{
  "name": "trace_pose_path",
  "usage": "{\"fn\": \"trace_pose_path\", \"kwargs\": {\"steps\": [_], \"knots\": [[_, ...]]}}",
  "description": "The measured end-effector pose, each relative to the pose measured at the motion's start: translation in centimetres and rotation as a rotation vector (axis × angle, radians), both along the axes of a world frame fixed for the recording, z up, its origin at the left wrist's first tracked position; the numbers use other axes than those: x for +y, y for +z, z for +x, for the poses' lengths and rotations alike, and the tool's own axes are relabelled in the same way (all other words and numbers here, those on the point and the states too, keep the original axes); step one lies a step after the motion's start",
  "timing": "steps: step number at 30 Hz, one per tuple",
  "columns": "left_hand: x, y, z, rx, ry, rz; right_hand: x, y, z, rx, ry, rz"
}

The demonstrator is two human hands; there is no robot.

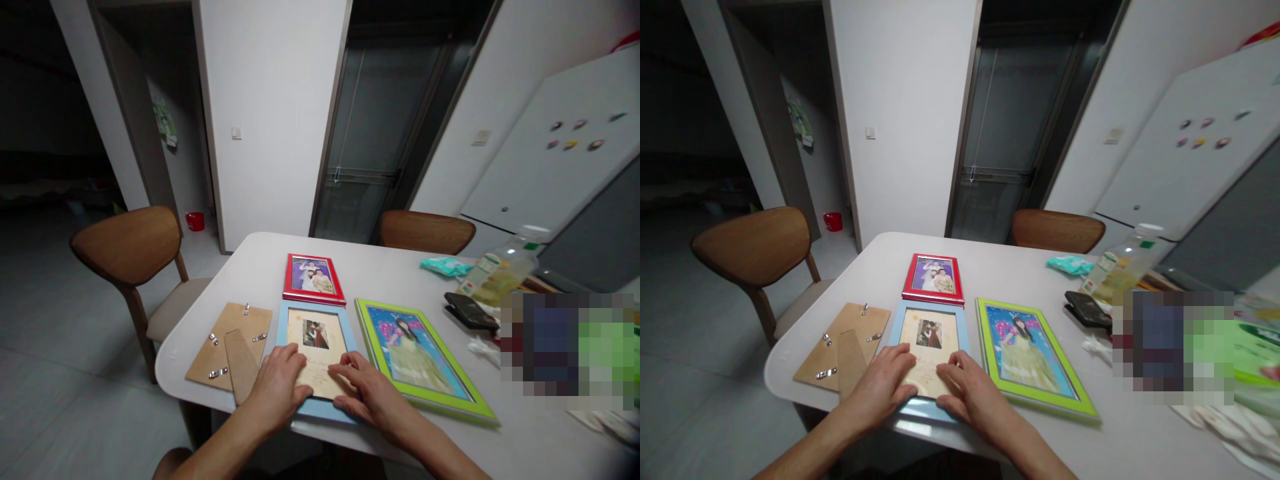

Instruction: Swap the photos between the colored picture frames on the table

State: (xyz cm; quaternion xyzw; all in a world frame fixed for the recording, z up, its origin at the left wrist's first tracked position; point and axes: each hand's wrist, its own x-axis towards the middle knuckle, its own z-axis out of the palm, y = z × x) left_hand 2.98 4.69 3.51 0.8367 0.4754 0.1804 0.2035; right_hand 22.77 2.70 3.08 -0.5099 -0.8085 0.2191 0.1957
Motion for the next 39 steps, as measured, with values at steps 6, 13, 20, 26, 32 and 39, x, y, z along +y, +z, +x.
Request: {"fn": "trace_pose_path", "kwargs": {"steps": [6,13,20,26,32,39], "knots": [[-0.1,-0.9,-0.6,-0.036,-0.056,0.039,-0.1,-0.5,0.5,0.018,-0.010,0.034],[-0.2,-2.0,-0.6,-0.018,-0.035,0.177,-0.2,-2.3,1.2,0.004,0.103,0.300],[-0.6,-2.5,-0.5,-0.057,0.036,0.273,-1.0,-2.7,0.6,0.023,0.079,0.376],[-0.4,-2.2,-0.4,0.034,0.036,0.285,-0.8,-2.4,0.4,-0.058,0.034,0.425],[-0.3,-2.4,-0.6,-0.067,-0.101,0.448,-0.8,-2.8,0.2,0.032,-0.023,0.654],[-0.2,-2.1,-0.8,-0.321,-0.187,0.561,-0.9,-1.3,0.4,0.112,-0.011,0.736]]}}
